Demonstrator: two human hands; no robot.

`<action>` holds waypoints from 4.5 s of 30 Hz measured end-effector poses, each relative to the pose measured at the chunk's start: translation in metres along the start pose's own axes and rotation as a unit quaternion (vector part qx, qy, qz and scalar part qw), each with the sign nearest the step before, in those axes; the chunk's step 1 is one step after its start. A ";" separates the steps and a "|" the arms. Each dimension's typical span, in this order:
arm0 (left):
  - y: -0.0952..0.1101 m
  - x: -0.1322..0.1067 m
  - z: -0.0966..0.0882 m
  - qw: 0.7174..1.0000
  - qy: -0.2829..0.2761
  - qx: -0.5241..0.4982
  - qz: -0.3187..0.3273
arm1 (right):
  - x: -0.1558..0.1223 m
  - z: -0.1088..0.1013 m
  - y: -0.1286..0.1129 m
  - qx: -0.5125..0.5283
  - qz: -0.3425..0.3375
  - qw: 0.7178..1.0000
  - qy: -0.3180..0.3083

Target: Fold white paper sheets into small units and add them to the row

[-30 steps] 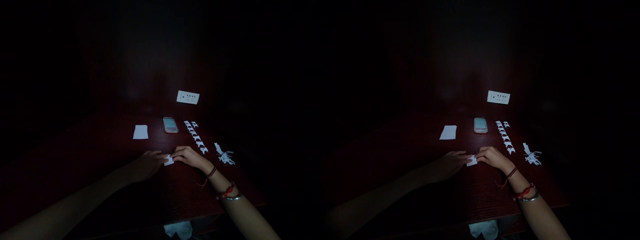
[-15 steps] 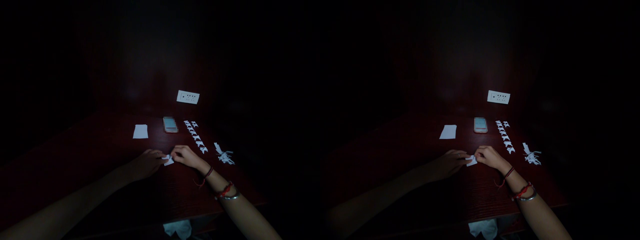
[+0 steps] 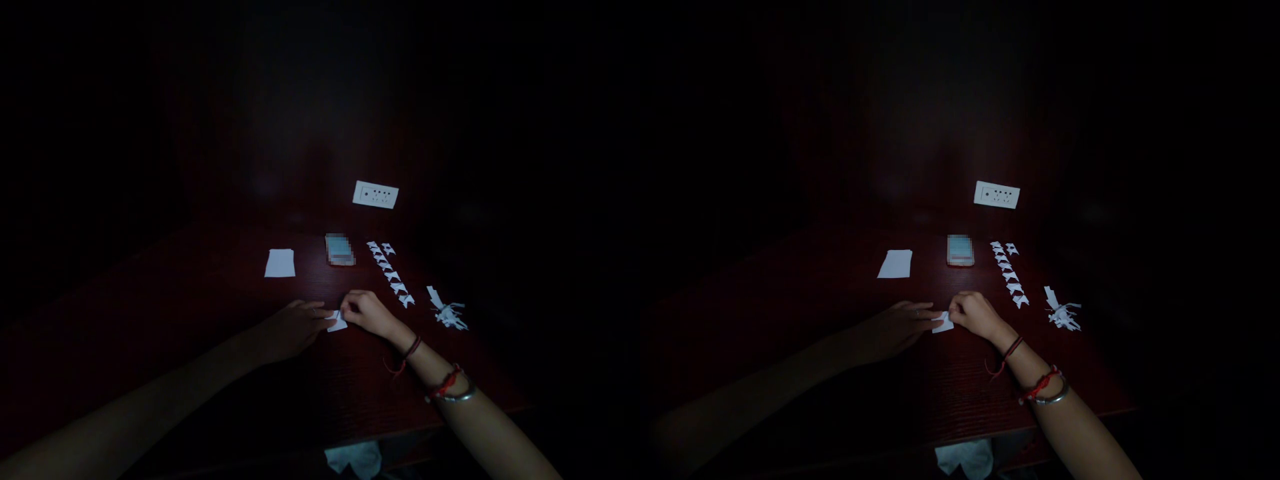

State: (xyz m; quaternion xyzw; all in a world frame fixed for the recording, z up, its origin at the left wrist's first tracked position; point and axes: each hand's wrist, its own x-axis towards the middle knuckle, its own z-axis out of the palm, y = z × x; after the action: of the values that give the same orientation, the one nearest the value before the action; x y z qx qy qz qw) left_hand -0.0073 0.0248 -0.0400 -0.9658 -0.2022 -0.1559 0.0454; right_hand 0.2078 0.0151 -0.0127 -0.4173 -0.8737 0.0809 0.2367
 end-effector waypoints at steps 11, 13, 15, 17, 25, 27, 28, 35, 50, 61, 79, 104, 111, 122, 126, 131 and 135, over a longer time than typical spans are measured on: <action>0.004 0.001 -0.006 1.000 -0.013 0.000 -0.006 | 0.000 0.000 -0.001 -0.004 0.022 1.000 -0.001; 0.006 0.001 -0.008 1.000 -0.008 -0.009 -0.013 | 0.000 0.001 -0.001 -0.004 0.020 1.000 -0.001; 0.008 0.001 -0.009 1.000 -0.005 -0.013 -0.017 | 0.000 0.001 -0.001 -0.004 0.019 1.000 -0.001; 0.008 0.002 -0.008 1.000 -0.003 -0.013 -0.020 | 0.000 0.001 -0.001 -0.005 0.017 1.000 -0.001; 0.012 0.004 -0.008 0.999 -0.017 -0.001 -0.033 | -0.001 0.001 -0.002 -0.017 0.012 1.000 0.004; 0.013 0.004 -0.009 0.999 -0.020 0.003 -0.036 | -0.002 -0.004 -0.005 -0.019 0.004 1.000 0.004; 0.013 0.004 -0.010 0.999 -0.021 0.004 -0.038 | -0.003 -0.007 -0.007 -0.019 -0.005 1.000 0.005; 0.020 0.007 -0.022 0.998 -0.037 0.008 -0.050 | -0.011 -0.024 -0.018 -0.057 -0.073 0.993 -0.074; 0.021 0.009 -0.024 0.998 -0.038 0.017 -0.054 | -0.012 -0.024 -0.023 -0.099 -0.039 0.992 -0.069; 0.023 0.010 -0.022 0.997 -0.040 0.015 -0.064 | -0.013 -0.024 -0.020 -0.120 -0.080 0.984 -0.100; 0.025 0.009 -0.037 0.997 -0.018 0.047 -0.050 | -0.009 -0.026 -0.023 -0.109 -0.039 0.993 -0.033; 0.024 0.004 -0.020 0.996 0.000 0.009 -0.084 | -0.002 -0.010 -0.011 0.053 0.058 0.997 0.020; 0.025 0.006 -0.020 0.997 -0.017 0.006 -0.074 | 0.000 -0.001 -0.002 0.092 0.101 0.991 0.002; 0.032 0.010 -0.022 0.997 0.019 0.027 -0.075 | 0.003 0.002 0.000 0.087 0.138 0.986 0.031; 0.035 0.010 -0.025 0.998 0.007 0.029 -0.055 | 0.002 0.000 -0.003 0.106 0.120 0.987 0.031; 0.033 0.008 -0.021 0.998 0.017 0.035 -0.053 | -0.001 -0.008 -0.008 0.107 0.044 0.993 0.003; 0.030 0.005 -0.018 0.997 0.029 0.039 -0.056 | -0.003 -0.015 -0.012 0.078 -0.001 0.997 -0.007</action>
State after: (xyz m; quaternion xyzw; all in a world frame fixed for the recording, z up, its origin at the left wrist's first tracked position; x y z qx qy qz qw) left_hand 0.0044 -0.0032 -0.0223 -0.9457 -0.2602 -0.1776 0.0806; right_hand 0.2083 0.0044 0.0036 -0.3965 -0.8667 0.1513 0.2622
